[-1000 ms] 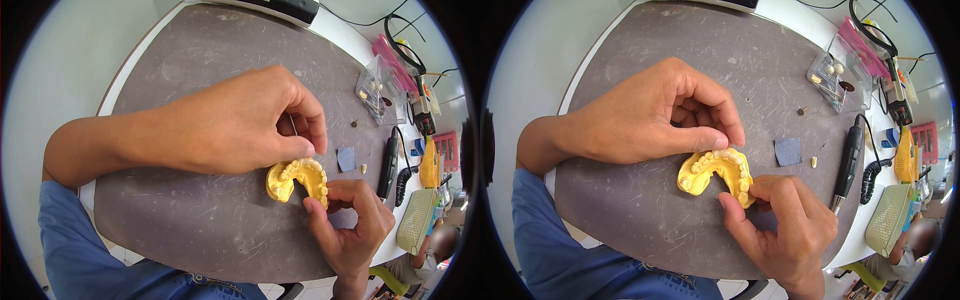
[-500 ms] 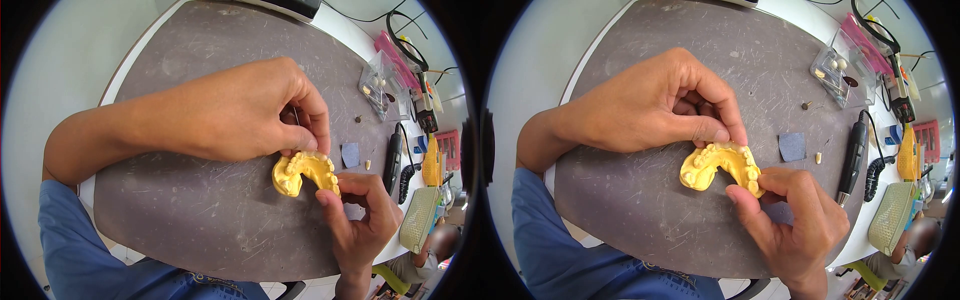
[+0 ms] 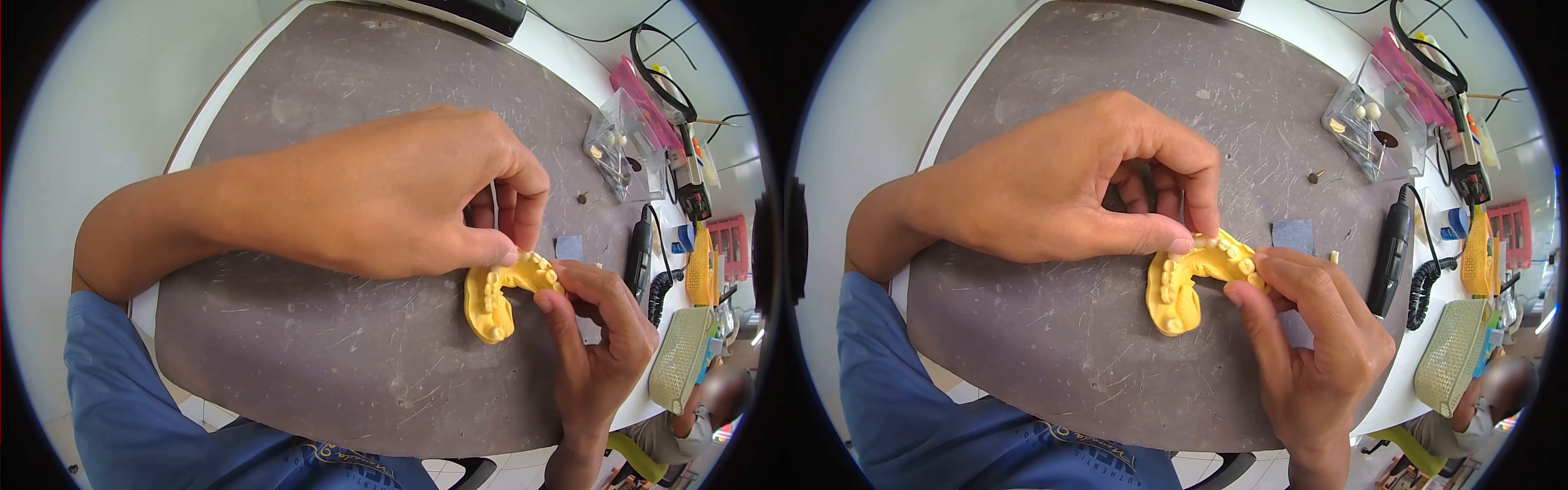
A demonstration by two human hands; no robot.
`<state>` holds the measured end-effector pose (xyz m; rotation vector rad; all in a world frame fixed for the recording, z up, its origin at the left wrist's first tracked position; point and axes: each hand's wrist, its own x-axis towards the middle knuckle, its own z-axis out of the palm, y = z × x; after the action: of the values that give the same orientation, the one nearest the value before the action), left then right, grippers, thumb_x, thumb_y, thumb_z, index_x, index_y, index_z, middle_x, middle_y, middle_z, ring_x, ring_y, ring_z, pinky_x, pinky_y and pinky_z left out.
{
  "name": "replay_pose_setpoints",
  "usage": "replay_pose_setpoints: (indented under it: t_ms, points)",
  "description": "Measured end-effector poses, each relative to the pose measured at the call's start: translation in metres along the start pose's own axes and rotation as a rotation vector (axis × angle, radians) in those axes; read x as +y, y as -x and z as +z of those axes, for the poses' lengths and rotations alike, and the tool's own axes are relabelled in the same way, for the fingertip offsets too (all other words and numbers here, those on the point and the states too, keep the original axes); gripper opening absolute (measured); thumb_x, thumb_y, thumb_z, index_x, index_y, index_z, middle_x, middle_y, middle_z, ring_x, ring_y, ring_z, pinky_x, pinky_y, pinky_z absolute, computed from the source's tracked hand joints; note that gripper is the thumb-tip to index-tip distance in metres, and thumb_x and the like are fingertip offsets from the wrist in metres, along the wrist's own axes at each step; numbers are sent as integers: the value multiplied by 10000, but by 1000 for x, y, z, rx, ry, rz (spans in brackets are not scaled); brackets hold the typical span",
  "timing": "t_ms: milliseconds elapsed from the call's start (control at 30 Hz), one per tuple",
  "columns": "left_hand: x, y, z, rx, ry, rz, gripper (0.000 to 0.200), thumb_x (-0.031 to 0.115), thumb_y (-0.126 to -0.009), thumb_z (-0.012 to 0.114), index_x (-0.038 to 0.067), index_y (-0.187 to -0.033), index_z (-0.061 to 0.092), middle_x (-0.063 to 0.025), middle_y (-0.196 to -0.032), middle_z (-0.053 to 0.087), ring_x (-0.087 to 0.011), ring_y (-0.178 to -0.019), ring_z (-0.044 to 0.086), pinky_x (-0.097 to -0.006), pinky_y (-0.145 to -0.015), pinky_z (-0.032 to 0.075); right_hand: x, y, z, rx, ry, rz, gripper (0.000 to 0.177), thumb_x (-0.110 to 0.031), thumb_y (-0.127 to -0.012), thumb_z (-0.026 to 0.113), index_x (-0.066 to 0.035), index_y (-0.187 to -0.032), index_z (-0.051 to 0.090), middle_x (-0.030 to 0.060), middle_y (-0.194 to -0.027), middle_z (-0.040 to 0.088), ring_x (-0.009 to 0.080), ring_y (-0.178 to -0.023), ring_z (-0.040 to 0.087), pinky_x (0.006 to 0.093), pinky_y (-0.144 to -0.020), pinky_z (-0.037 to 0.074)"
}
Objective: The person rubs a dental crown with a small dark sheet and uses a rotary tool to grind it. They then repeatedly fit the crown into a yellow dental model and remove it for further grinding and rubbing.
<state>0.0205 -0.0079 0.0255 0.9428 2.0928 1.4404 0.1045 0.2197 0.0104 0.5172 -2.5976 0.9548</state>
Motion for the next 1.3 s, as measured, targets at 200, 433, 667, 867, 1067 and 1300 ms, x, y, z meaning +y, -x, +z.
replay_pose_setpoints:
  t_ms: [200, 433, 667, 867, 1067, 1300]
  points:
    - [-11, -1, 6, 47, -226, 260, 263, -3, -860, 638, 21, -1121, 643, -104, -1045, 673, -232, -932, 656, -332, -740, 535, 6, -11, -1, -17, 79, -86, 208, -2, -787, 818, 26, -972, 727, 128, -918, 714, 194, -725, 695, 273, -619, 557]
    - [-19, 2, 5, -79, -378, 473, 465, -69, -830, 628, 43, -1278, 565, -152, -1214, 591, -341, -1140, 589, -431, -919, 515, -16, 1, -8, -118, 71, -145, 353, -170, -742, 892, -6, -967, 675, 93, -889, 684, 182, -723, 665, 289, -575, 525]
    - [-13, 2, 3, -90, -433, 397, 458, 37, -836, 733, 53, -1268, 584, -140, -1211, 571, -326, -1125, 603, -427, -917, 519, -8, 10, -1, -63, 108, -131, 485, -157, -664, 947, -10, -1019, 650, 102, -913, 703, 187, -704, 682, 296, -621, 564]
    - [-17, -6, 10, 92, -288, 540, 246, 75, -796, 782, -27, -974, 646, -164, -1014, 645, -344, -922, 670, -421, -794, 530, 2, 17, -3, 64, -144, -39, 444, -38, -717, 881, 43, -1084, 644, 138, -971, 728, 221, -857, 757, 301, -740, 621]
    - [-17, -7, 12, 108, -274, 542, 319, 102, -768, 831, 62, -1055, 697, -66, -1016, 716, -240, -920, 693, -337, -777, 568, 7, 13, -9, -13, -137, -26, 463, -23, -724, 851, 61, -1144, 675, 162, -962, 745, 227, -868, 758, 313, -774, 614]
    - [-17, -7, 13, 101, -237, 516, 301, 91, -765, 832, 52, -1033, 701, -77, -1013, 707, -244, -908, 693, -333, -762, 569, 6, 9, -11, -35, -108, -62, 369, -9, -712, 839, 55, -1054, 717, 170, -927, 751, 240, -825, 752, 309, -753, 588]
